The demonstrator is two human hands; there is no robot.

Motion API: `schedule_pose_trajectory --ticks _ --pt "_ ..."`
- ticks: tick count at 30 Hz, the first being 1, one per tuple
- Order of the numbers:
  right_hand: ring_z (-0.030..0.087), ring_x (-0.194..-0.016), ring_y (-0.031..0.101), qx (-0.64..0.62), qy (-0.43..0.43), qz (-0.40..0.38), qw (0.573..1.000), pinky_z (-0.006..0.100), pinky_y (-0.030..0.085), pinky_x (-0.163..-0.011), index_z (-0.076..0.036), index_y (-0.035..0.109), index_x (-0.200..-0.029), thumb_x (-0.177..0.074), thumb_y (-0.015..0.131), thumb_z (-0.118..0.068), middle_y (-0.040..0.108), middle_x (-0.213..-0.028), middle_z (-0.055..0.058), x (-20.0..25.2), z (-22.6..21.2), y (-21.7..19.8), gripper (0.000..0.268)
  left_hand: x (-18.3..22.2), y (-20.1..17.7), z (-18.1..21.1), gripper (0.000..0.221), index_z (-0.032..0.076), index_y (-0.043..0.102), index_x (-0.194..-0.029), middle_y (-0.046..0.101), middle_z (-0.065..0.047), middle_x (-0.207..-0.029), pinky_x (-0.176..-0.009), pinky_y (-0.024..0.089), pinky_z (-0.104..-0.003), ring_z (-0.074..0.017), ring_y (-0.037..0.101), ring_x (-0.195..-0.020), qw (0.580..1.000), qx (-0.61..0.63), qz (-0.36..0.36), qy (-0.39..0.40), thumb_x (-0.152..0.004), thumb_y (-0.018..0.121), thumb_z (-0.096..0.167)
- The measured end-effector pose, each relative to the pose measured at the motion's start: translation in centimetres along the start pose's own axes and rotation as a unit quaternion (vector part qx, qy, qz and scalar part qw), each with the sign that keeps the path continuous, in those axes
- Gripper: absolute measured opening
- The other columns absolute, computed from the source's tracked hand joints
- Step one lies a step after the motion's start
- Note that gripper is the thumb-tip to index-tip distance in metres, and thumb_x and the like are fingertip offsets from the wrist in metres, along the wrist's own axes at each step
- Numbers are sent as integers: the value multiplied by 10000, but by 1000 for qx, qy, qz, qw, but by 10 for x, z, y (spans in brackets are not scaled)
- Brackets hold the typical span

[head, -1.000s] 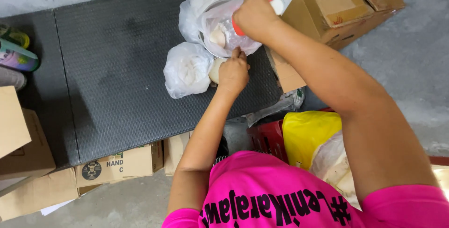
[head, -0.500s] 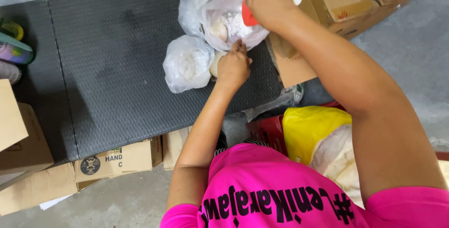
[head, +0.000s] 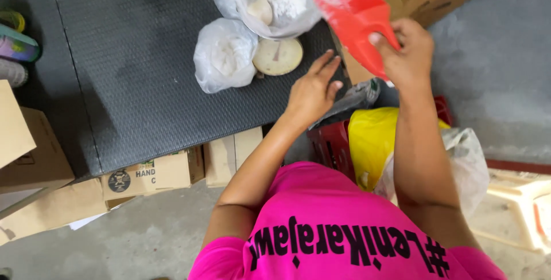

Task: The person is scooping powder from a large sack, weighing it into small plastic bags using a scale, and then packing the bags into cardboard boxes.

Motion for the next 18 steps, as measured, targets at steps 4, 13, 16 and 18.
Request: schedule_pose_trajectory --ticks 4,13,16,18 --pt "95 -887 688 -133 101 78 983 242 562 -795 14 663 -1064 -1011 762 19 746 -1005 55 54 -12 -39 112 5 26 25 534 112 568 -1417 527 -120 -1528 -922 571 -446 -378 673 -1159 999 13 -34 22 -913 725 199" --pt "44 -724 551 -253 111 209 938 192 442 -702 -8 653 -1031 -1110 775 -34 683 -885 27 190 -28 -150 148 21 92 75 535 96 574 -1415 530 -141 -1523 -1043 542 -406 -358 614 -1303 990 39 -98 94 -912 733 184" --pt "33 -744 555 -199 131 265 934 192 458 -725 -28 658 -1076 -1100 760 -31 696 -910 19 244 -42 -177 105 29 113 95 527 85 585 -1413 521 -171 -1512 -1077 520 -410 -373 584 -1336 987 23 -95 129 -926 752 197" --pt "18 -741 540 -155 175 292 928 205 438 -744 -41 667 -1063 -1081 745 -52 686 -945 -11 285 -48 -191 81 34 122 107 507 78 614 -1401 545 -170 -1501 -1110 509 -406 -365 570 -1366 986 23 -88 143 -927 763 177"
Point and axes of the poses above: each hand's wrist, its own x-axis away from the middle knuckle, its own y-axis out of the palm, z = x × y, the point moved 4 cm from there along -x, towards the middle knuckle
